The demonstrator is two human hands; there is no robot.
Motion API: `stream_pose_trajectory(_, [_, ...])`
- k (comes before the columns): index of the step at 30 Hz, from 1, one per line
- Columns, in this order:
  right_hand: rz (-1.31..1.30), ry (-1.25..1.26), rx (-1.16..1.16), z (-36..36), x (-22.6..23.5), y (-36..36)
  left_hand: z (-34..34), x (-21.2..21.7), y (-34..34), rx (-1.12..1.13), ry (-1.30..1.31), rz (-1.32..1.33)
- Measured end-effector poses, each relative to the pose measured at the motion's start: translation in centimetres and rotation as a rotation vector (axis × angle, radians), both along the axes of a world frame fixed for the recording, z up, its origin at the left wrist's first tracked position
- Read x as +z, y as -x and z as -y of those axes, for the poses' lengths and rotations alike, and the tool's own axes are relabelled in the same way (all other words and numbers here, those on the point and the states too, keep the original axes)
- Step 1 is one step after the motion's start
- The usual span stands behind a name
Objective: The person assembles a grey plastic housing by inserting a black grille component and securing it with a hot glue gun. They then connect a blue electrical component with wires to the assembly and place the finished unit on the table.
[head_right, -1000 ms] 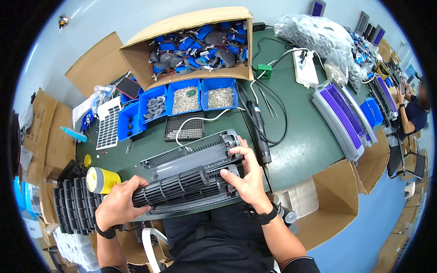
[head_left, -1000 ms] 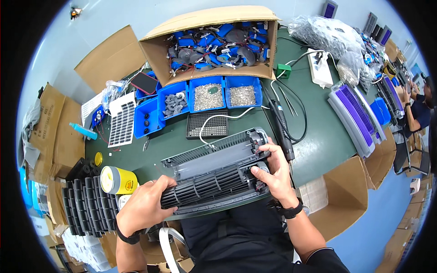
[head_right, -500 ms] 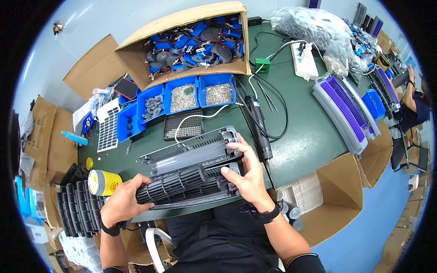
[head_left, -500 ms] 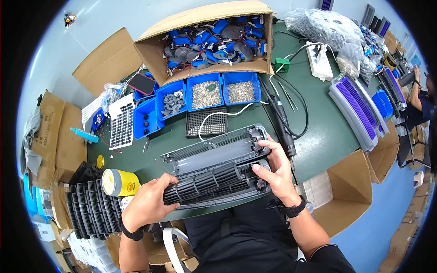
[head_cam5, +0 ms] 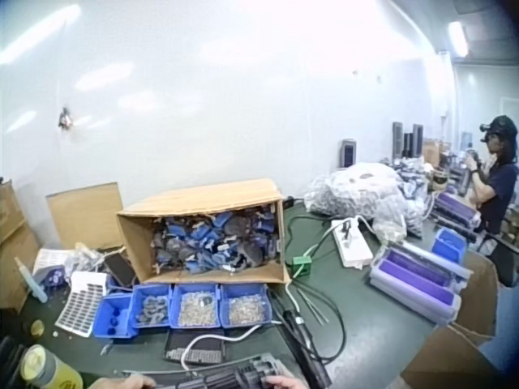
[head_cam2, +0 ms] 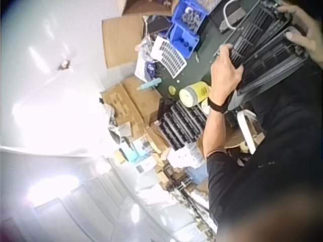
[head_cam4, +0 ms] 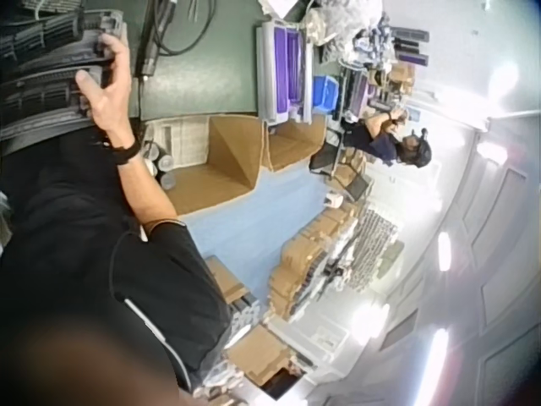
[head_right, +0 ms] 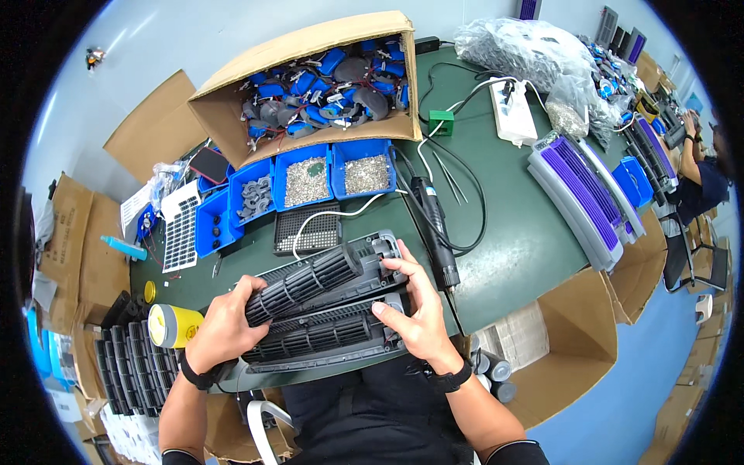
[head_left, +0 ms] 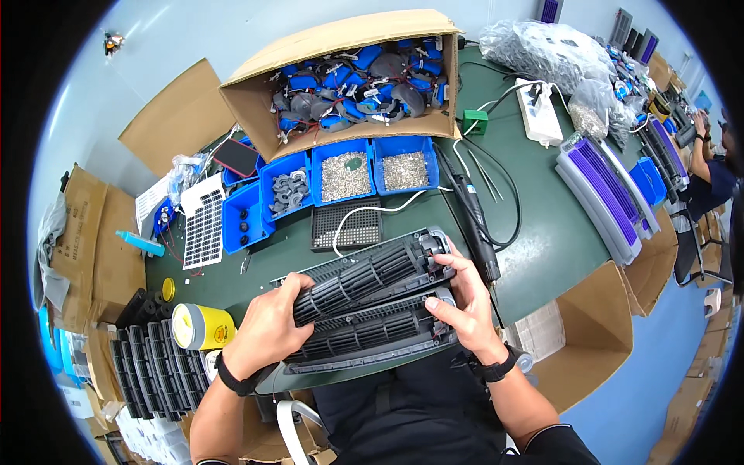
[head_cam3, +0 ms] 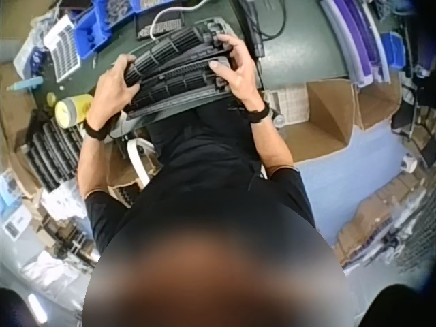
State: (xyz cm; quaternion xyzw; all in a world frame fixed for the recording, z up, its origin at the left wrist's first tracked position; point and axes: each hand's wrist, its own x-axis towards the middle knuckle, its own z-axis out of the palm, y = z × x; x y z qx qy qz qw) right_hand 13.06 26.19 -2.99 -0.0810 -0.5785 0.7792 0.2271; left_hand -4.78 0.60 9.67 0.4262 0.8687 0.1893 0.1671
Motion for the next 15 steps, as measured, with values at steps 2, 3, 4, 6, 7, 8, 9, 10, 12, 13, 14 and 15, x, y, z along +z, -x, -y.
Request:
stream_pose_trajectory(2, [-0.003,0.011,0.013,0.1,0.3,0.1,-0.3,-0.7,0.4,-0.011,-0.038,0.019])
stream_pose_trajectory(3, [-0.005,0.016,0.022,0.0,0.4,0.1,-0.7,-0.7,0.5,-0.016,-0.043,0.033])
stream_pose_trajectory(4, [-0.003,-0.006,0.025,-0.1,0.3,0.1,-0.9,-0.7,0.5,-0.021,-0.047,0.047])
stream_pose_trajectory(6, [0.002,-0.051,0.032,-0.4,-0.1,0.0,-1.1,-0.8,0.7,-0.036,-0.003,0.104])
stream_pose_trajectory(7, [-0.017,-0.101,0.039,-0.7,-0.1,0.0,-1.2,-0.8,0.8,-0.043,0.019,0.132])
stream_pose_trajectory(8, [-0.027,-0.118,0.053,-0.9,-0.1,0.1,-1.2,-0.7,0.9,-0.057,0.023,0.131])
stream_pose_trajectory(9, [-0.036,-0.136,0.066,-1.1,0.0,0.1,-1.3,-0.7,1.1,-0.073,0.028,0.132])
stream_pose_trajectory(10, [-0.046,-0.153,0.079,-1.2,0.0,0.1,-1.3,-0.6,1.3,-0.088,0.032,0.132])
stream_pose_trajectory(12, [-0.034,-0.132,0.07,-1.1,0.2,0.1,-1.1,-0.2,1.9,-0.058,0.009,0.206])
stream_pose_trajectory(13, [-0.029,-0.13,0.07,-1.1,0.0,0.1,-0.9,-0.1,2.2,-0.043,-0.002,0.244])
stream_pose_trajectory(14, [-0.025,-0.129,0.071,-1.2,-0.1,0.0,-0.7,-0.2,2.4,-0.055,-0.002,0.247])
stream_pose_trajectory(15, [-0.014,-0.1,0.093,-1.1,0.1,0.1,-0.4,-0.2,2.6,-0.061,0.002,0.247])
